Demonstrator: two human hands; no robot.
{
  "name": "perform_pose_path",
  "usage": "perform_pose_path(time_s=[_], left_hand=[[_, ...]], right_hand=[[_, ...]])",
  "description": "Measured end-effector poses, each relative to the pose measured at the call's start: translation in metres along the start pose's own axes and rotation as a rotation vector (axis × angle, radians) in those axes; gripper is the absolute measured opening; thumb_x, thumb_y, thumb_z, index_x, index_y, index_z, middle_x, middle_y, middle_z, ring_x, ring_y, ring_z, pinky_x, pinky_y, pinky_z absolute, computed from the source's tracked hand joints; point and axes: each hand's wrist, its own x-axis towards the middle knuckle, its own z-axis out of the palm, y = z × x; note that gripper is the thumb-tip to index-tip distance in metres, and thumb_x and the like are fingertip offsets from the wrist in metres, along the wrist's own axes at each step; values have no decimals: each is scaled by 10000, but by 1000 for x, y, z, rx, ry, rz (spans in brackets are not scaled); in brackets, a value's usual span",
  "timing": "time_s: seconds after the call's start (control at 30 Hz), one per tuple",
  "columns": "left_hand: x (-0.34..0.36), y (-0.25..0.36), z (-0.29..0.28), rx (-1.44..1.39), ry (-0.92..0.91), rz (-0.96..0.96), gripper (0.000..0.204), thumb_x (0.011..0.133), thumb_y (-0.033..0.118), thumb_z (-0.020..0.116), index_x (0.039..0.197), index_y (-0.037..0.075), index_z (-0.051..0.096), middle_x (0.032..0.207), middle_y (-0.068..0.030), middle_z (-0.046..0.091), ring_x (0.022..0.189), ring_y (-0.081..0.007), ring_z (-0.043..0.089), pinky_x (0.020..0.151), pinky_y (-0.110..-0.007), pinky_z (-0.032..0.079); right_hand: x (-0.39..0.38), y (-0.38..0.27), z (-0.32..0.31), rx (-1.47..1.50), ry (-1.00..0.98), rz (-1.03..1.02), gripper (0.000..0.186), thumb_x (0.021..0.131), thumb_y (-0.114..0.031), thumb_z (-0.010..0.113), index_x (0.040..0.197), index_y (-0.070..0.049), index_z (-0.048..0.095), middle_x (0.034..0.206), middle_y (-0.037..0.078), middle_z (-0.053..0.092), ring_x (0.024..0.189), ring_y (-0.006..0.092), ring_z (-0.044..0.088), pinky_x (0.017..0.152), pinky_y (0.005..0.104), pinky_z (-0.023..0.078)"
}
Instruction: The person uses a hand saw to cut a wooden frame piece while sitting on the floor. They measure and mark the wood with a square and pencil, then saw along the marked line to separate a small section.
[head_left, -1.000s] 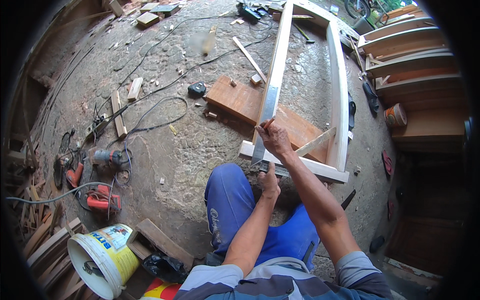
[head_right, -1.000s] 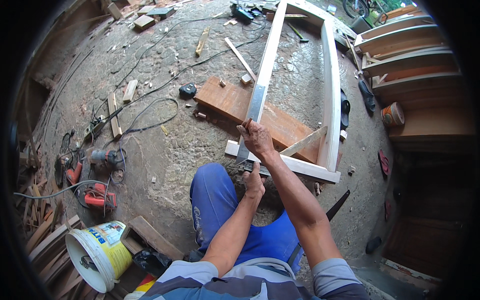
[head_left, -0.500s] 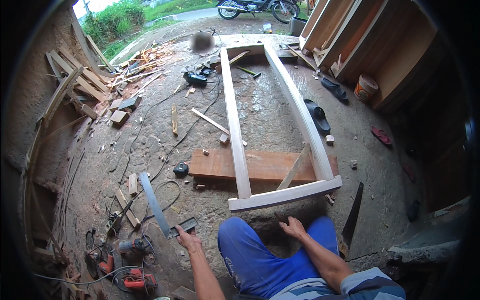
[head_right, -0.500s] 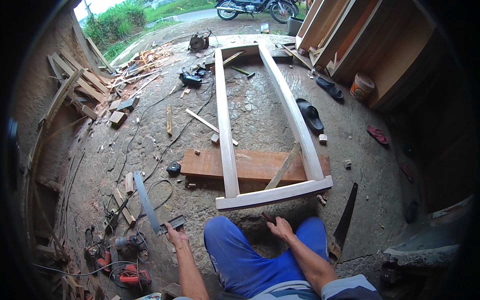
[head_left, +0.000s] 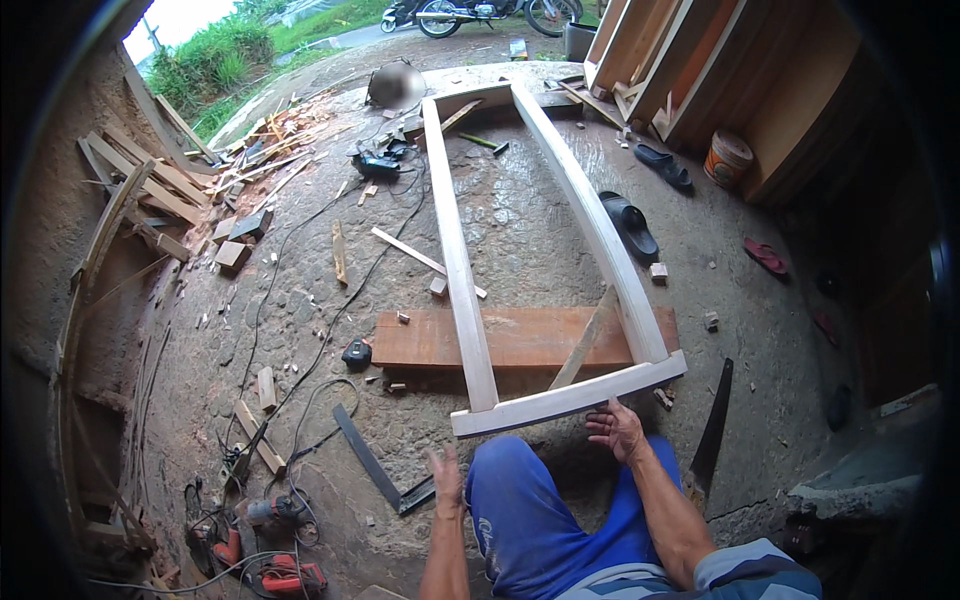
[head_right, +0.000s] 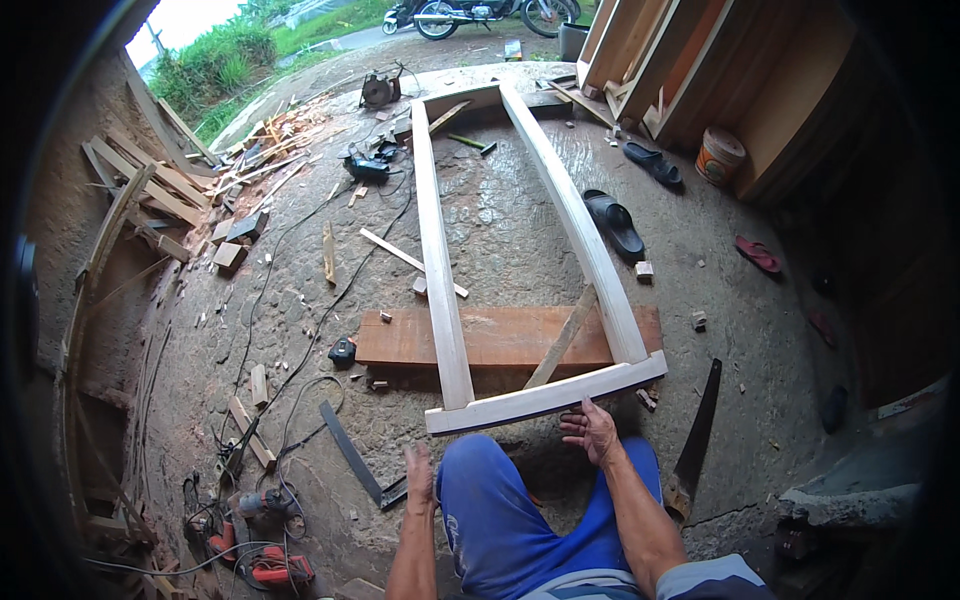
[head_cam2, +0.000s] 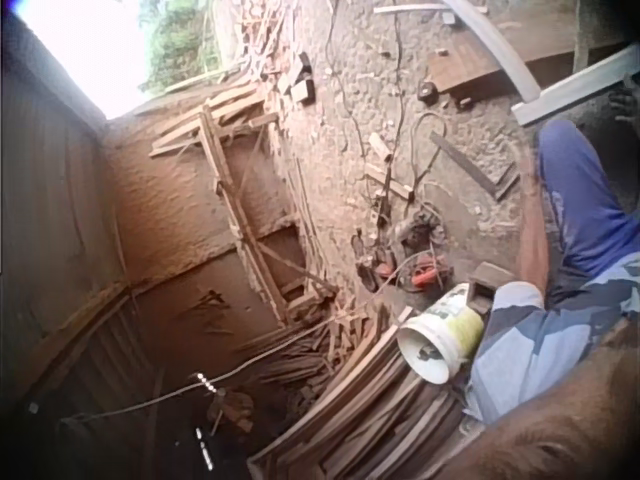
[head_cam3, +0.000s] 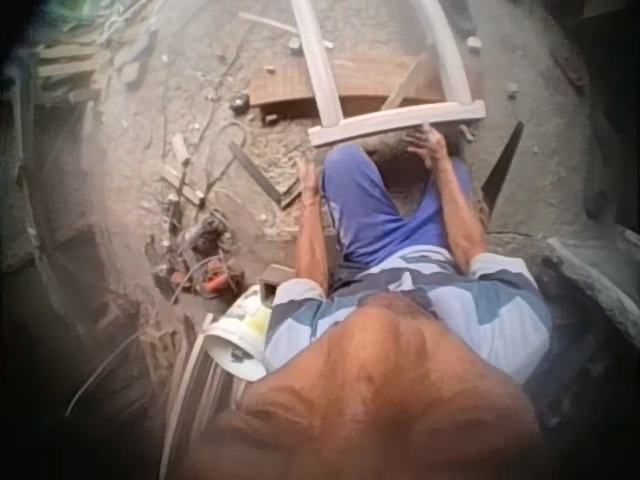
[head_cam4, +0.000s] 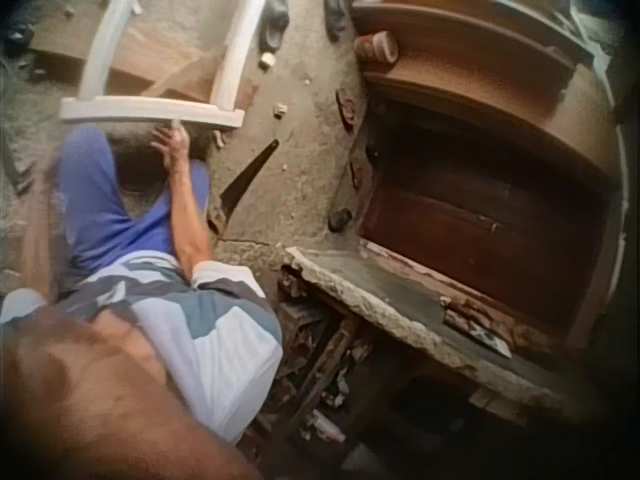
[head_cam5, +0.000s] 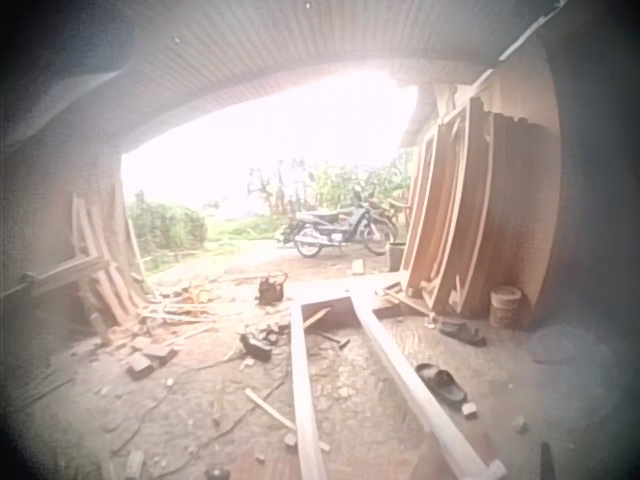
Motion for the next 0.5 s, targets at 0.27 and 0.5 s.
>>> perform_pose_path(time_s=[0.27,0.5], left_hand=[[54,-9,86,119,100,506,942,984,272,674,1573,-65,21,1601,-288,145,1486,-386,200,1237,-461,164],[168,50,123,219,66,520,980,944,261,704,1568,-96,38,1601,-339,136,1506,-439,177,1252,-480,138]], right_hand=[[38,4,7,-327,78,-142,321,1063,-349,555,994,-43,623,891,101,699,766,230,716,682,368,603],[108,-67,60,-309,83,-72,305,1073,-278,508,1188,-13,603,1093,104,642,896,220,687,715,361,601]])
